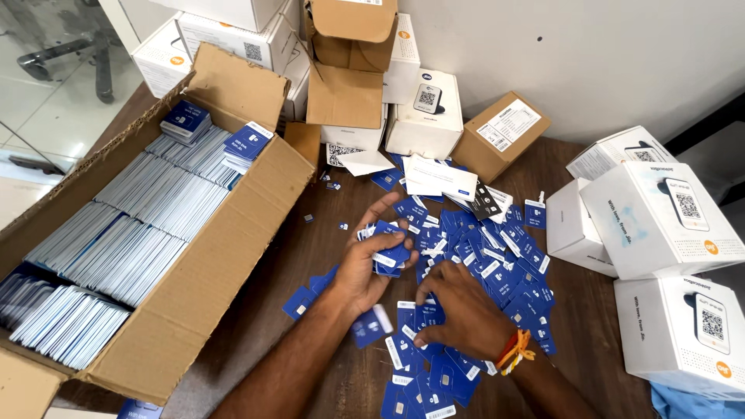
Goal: The person sorts through blue SIM cards on a desk, stacking them together and placing them into a cardboard box while handling white cards and product boxes.
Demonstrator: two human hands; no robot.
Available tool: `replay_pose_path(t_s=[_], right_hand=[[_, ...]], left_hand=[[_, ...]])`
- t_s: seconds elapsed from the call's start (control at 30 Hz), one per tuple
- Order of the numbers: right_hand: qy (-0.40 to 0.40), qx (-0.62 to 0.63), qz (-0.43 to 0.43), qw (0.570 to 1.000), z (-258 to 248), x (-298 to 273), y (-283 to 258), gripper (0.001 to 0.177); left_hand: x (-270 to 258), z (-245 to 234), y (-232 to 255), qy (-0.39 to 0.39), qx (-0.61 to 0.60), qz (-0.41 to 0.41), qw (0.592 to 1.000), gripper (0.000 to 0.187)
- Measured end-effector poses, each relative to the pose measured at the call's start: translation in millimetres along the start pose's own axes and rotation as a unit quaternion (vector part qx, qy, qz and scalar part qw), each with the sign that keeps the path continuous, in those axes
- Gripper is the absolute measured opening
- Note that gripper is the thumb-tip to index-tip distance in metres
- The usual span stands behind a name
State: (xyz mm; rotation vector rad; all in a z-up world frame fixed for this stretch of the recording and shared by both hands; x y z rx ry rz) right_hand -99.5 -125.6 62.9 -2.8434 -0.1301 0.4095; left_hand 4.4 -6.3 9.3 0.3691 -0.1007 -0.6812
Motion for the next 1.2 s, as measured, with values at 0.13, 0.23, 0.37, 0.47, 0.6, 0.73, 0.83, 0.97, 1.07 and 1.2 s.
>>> replay_pose_path(t_s=[0.13, 0.23, 0.37, 0.47, 0.6, 0.73, 0.83, 0.97, 1.07, 1.2], right_hand=[[-0.035, -0.005, 0.013, 0.999, 0, 3, -3, 0.073], [-0.037, 0.0, 0.022, 0.999, -4, 1, -8, 0.095], [-0.016, -0.026, -0.037, 0.999, -7, -6, -13, 0.102], [0.007, -0.043, -0.065, 0.997, -2, -9, -16, 0.093], [-0.054, -0.032, 0.001, 0.998, -2, -2, -11, 0.084], [-0.078, -0.048, 0.019, 0.996, -5, 5, -12, 0.075], [-0.053, -0.028, 0.026, 0.998, -6, 10, -6, 0.066], [0.003, 0.077, 0.032, 0.997, -8, 19, 10, 0.054], [0.044, 0.22, 0.063, 0.972, -14, 28, 28, 0.042], [0.162, 0.521, 0.047, 0.837, -4, 37, 46, 0.033]], left_hand=[[4, -13, -1, 0.021, -0.005, 0.005, 1.0, 0.065], [8, -21, 1, 0.03, -0.036, -0.001, 0.999, 0.062], [7, -20, 4, 0.041, 0.016, 0.011, 0.999, 0.063], [4, -12, 2, 0.057, 0.033, -0.004, 0.998, 0.06], [3, -12, 4, 0.073, 0.032, -0.022, 0.997, 0.053], [5, -19, 3, 0.08, 0.024, -0.019, 0.996, 0.032], [8, -25, -1, 0.086, 0.051, -0.016, 0.995, 0.017], [11, -28, -4, 0.057, 0.098, -0.007, 0.994, 0.014], [11, -27, -2, 0.048, 0.109, -0.005, 0.993, 0.015], [9, -21, 0, 0.02, 0.082, 0.004, 0.996, 0.02]])
Point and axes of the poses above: each hand's wrist, its own x-axis towards the middle knuckle, its own z-axis out of the palm, y = z × x, the point moved 4 cm from there along x, towards the middle knuckle, and after that the axes turned 7 degrees about -x, right-handed, at the moved point
